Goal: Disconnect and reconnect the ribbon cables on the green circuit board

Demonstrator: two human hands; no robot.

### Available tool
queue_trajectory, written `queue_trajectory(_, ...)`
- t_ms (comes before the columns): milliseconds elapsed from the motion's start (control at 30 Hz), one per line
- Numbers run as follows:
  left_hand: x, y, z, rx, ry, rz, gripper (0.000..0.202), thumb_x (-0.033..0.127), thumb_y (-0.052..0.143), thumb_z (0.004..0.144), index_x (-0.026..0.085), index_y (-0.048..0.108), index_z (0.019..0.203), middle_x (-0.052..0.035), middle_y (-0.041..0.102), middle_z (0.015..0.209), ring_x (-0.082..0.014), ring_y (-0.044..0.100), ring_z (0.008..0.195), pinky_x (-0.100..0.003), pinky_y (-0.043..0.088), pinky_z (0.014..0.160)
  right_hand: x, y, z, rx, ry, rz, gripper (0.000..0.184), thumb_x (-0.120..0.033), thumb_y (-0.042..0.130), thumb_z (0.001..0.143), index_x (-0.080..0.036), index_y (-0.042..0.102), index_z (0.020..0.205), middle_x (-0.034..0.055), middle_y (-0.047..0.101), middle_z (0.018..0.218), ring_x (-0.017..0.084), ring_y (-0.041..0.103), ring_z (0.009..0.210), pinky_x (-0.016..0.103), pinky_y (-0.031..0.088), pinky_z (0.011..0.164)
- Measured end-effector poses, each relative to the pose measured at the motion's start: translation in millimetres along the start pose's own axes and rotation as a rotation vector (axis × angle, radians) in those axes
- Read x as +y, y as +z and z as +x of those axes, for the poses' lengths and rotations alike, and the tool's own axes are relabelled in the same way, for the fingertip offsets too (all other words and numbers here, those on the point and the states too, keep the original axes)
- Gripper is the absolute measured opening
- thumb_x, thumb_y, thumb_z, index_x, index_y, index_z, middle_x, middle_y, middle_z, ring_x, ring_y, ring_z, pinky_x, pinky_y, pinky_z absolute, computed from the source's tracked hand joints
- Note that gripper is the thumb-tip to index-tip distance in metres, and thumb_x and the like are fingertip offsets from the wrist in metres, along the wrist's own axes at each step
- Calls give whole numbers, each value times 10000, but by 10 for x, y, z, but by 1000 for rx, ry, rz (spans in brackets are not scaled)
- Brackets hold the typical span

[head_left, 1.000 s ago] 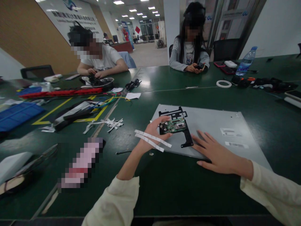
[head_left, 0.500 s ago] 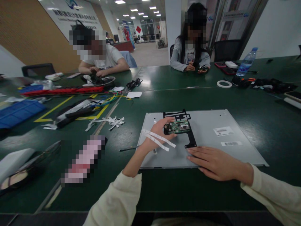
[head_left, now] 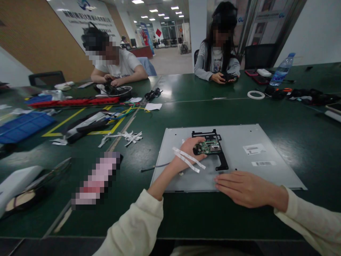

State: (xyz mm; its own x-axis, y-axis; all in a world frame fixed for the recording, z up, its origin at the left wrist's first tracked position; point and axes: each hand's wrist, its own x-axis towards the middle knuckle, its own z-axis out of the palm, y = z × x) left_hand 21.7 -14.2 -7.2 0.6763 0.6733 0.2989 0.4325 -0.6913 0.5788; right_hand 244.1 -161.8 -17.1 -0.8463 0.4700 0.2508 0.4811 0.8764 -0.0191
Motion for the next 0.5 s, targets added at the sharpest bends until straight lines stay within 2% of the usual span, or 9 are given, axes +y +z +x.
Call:
queue_trajectory(100, -22, 102, 1, -31, 32, 46, 545, 269, 704, 684, 204, 510, 1189, -79, 592, 1241, -245, 540, 1166, -481, 287, 1099, 10, -19, 11, 7, -26, 7, 431, -169, 441, 885, -114, 512, 1306, 102, 532, 1335, 189, 466, 1247, 337, 468, 946)
queue_trajectory(200, -7, 119, -1, -68, 49, 68, 607, 276, 708, 685, 208, 481, 1243, -89, 558, 1294, -257, 469, 1252, -495, 235, 1119, 15, -1, 12, 53, -31, -5, 402, -189, 460, 883, -113, 541, 1269, 103, 548, 1316, 199, 490, 1218, 346, 479, 928)
queue_trajectory(300, 17, 7, 7, -50, 27, 11, 584, 319, 684, 725, 221, 475, 1261, -84, 535, 1326, -260, 419, 1298, -500, 220, 1125, 13, 28, 2, 101, -23, -3, 366, -176, 476, 877, -118, 570, 1225, 104, 578, 1276, 207, 512, 1191, 356, 488, 915)
queue_trajectory(400, -9, -182, 17, 51, -71, -96, 432, 342, 583, 818, 225, 506, 1227, -81, 565, 1283, -226, 510, 1209, -428, 358, 1061, 39, 1, -6, 117, 45, 16, 360, -164, 469, 880, -126, 569, 1224, 103, 596, 1248, 213, 514, 1188, 376, 482, 931)
queue_trajectory(500, -123, -343, 15, 161, -141, -128, 351, 333, 542, 844, 203, 533, 1170, -81, 594, 1223, -216, 540, 1162, -417, 407, 1010, 154, -94, -19, 62, 182, 25, 391, -222, 450, 906, -160, 525, 1285, 86, 566, 1290, 218, 492, 1211, 407, 461, 966)
